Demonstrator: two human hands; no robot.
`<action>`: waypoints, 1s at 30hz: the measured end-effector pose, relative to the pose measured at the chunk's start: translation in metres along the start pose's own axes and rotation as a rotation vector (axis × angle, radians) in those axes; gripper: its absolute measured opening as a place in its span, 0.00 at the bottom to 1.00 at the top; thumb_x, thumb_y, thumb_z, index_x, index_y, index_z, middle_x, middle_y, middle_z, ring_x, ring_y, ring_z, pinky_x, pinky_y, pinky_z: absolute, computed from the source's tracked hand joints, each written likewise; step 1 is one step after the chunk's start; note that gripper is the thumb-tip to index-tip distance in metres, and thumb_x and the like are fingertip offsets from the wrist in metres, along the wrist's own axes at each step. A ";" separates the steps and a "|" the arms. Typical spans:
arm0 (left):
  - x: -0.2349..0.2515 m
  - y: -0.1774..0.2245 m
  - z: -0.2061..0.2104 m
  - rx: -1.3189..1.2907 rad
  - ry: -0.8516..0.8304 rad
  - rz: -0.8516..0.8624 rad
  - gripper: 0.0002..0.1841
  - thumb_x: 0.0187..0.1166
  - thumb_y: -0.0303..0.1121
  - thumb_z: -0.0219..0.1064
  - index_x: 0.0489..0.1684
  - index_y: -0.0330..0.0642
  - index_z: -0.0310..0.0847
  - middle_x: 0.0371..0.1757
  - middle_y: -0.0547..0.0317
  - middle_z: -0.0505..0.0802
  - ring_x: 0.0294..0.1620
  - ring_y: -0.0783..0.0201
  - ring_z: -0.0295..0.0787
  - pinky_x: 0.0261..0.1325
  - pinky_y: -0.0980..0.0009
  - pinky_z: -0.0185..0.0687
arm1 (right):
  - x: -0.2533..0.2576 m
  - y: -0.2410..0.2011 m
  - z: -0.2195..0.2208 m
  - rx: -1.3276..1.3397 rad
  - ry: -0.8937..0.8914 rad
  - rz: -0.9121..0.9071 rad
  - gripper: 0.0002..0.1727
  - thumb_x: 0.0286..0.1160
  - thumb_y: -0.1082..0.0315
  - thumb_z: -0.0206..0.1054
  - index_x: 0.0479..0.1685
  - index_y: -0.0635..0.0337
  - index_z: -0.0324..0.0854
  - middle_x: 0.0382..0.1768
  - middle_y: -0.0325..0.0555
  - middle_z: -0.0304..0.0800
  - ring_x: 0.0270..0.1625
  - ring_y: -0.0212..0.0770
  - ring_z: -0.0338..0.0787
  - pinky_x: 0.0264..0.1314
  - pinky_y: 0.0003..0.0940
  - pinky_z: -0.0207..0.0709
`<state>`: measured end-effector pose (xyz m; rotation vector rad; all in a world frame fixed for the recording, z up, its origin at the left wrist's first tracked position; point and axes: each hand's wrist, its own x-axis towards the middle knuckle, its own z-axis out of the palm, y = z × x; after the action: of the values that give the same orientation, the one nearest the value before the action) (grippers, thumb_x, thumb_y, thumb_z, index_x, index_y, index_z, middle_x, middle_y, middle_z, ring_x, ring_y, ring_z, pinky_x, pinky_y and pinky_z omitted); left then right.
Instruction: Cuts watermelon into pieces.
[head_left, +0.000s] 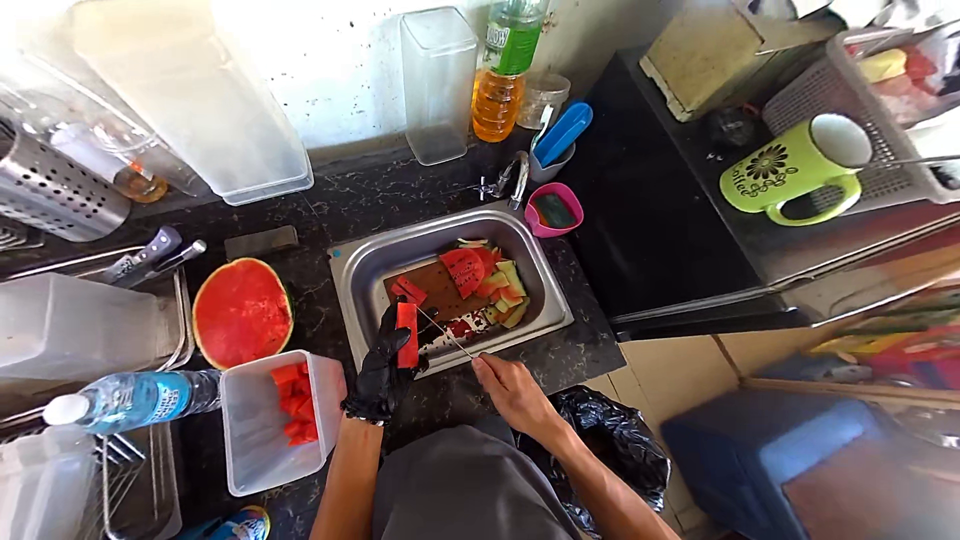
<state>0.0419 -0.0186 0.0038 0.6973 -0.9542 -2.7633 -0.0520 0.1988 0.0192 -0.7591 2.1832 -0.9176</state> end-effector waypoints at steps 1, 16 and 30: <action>-0.003 0.002 -0.002 -0.016 -0.031 0.008 0.36 0.75 0.38 0.65 0.87 0.57 0.57 0.69 0.46 0.87 0.57 0.58 0.92 0.37 0.71 0.90 | 0.000 -0.006 -0.002 -0.026 -0.025 -0.004 0.31 0.94 0.43 0.41 0.34 0.54 0.80 0.18 0.38 0.72 0.23 0.39 0.77 0.29 0.43 0.72; -0.006 -0.020 -0.009 -0.157 0.150 0.069 0.23 0.96 0.42 0.35 0.78 0.43 0.66 0.58 0.44 0.90 0.56 0.52 0.91 0.57 0.55 0.89 | -0.021 -0.029 -0.004 -0.236 -0.106 0.127 0.34 0.91 0.37 0.38 0.37 0.52 0.81 0.18 0.42 0.75 0.26 0.47 0.82 0.29 0.50 0.72; -0.002 -0.032 0.001 0.188 0.336 0.146 0.22 0.96 0.40 0.39 0.76 0.37 0.67 0.53 0.48 0.90 0.50 0.57 0.91 0.55 0.58 0.89 | -0.017 -0.006 0.005 -0.076 -0.127 0.155 0.33 0.95 0.43 0.38 0.38 0.57 0.82 0.23 0.43 0.77 0.30 0.44 0.83 0.37 0.47 0.75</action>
<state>0.0438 0.0076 -0.0142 1.0354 -1.1428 -2.3511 -0.0358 0.2053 0.0267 -0.6543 2.1406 -0.6936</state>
